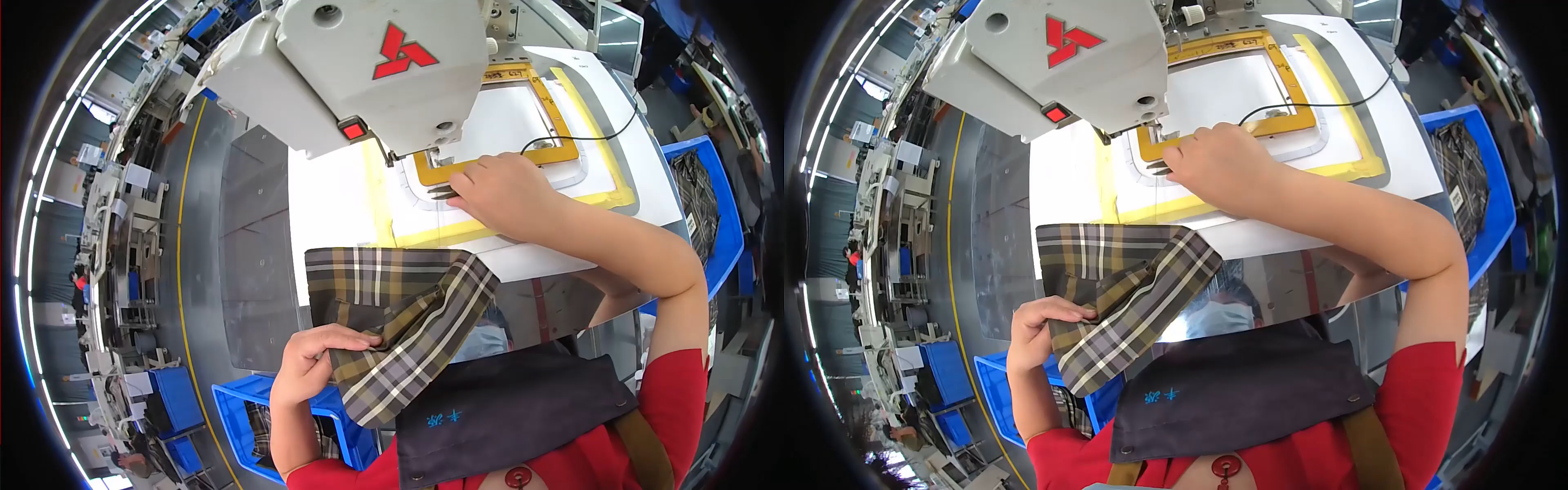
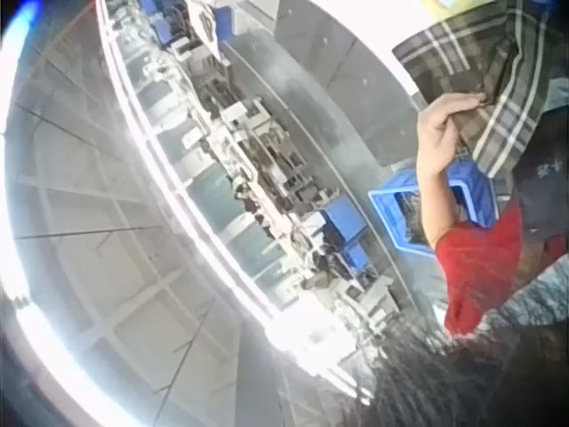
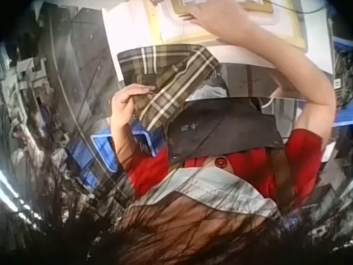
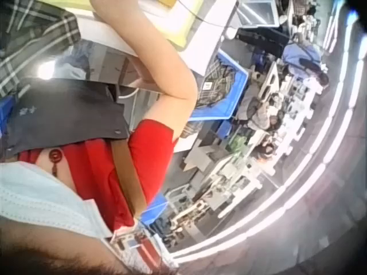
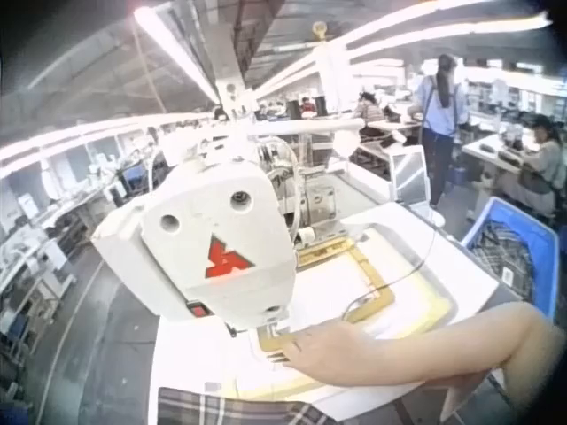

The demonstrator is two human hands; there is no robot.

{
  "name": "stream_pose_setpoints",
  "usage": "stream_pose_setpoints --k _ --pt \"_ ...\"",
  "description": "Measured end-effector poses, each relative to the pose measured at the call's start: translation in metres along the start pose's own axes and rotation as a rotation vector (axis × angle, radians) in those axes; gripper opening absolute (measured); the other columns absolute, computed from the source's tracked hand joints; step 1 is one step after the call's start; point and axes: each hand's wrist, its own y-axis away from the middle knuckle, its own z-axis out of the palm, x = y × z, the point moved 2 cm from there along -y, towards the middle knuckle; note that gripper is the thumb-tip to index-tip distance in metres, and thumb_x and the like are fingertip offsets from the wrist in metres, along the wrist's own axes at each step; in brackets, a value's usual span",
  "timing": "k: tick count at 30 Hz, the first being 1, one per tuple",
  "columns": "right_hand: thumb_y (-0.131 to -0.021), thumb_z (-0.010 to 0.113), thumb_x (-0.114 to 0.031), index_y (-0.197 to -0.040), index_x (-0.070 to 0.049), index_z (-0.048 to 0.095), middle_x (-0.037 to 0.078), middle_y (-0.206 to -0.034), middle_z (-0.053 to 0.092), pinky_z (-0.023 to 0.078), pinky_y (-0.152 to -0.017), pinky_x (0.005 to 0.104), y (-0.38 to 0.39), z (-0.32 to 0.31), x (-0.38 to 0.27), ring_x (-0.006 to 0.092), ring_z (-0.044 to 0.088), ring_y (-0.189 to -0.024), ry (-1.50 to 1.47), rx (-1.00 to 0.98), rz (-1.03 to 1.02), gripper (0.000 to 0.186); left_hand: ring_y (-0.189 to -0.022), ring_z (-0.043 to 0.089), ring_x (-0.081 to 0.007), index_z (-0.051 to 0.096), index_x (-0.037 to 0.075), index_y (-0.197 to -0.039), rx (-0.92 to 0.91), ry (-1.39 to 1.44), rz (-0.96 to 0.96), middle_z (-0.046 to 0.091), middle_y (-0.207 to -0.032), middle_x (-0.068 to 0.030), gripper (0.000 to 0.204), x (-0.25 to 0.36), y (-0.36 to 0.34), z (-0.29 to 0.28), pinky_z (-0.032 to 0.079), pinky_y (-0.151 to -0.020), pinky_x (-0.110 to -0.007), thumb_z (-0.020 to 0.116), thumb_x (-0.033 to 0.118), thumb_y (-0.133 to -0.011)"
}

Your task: The recorder aligns fabric pieces and brand labels into a template frame, inserts them into an industrial sewing machine, and monitors the automated stitching cycle.

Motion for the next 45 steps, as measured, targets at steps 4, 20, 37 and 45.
stream_pose_setpoints --k 4,20,37,45 --pt "-0.085 0.062 -0.031 -0.078 -0.008 0.054 0.005 -0.071 0.059 0.047 -0.058 0.0327 -0.001 0.000 -0.008 0.0209 0.060 -0.069 0.027 0.065 -0.090 0.026 -0.100 0.066 -0.0307 0.067 -0.004 -0.096 0.008 -0.053 0.003 0.068 -0.101 -0.0200 0.057 0.004 0.004 -0.003 0.050 -0.091 -0.036 0.029 -0.015 -0.055" --pt "-0.090 0.056 -0.043 -0.086 -0.005 0.059 0.012 -0.074 0.065 0.046 -0.060 0.0418 -0.007 0.005 0.004 0.0327 0.061 -0.069 -0.561 -0.007 0.176 0.038 -0.095 0.068 -0.0278 0.069 0.004 -0.095 -0.003 -0.401 0.065 0.069 -0.102 -0.0130 0.048 0.016 -0.006 0.036 0.054 -0.078 -0.031 0.041 -0.015 -0.060" --pt "-0.082 0.067 -0.027 -0.103 -0.005 0.063 0.013 -0.097 0.060 0.045 -0.082 0.0396 0.115 -0.031 0.052 0.0310 0.058 -0.092 -0.082 0.289 0.275 0.031 -0.093 0.064 -0.0240 0.054 0.021 -0.130 -0.205 -0.803 0.352 0.049 -0.137 -0.0105 0.059 0.030 -0.015 0.101 0.053 -0.073 -0.032 0.071 0.023 -0.073" --pt "-0.084 0.065 -0.037 -0.076 -0.007 0.067 0.007 -0.067 0.063 0.047 -0.059 0.0358 0.097 -0.042 -0.028 0.0253 0.061 -0.064 -0.670 -0.303 0.378 0.031 -0.109 0.059 -0.0303 0.056 0.008 -0.123 -0.014 -0.911 0.415 0.055 -0.130 -0.0124 0.047 0.042 -0.075 0.071 0.049 -0.090 -0.039 0.069 0.019 -0.079"
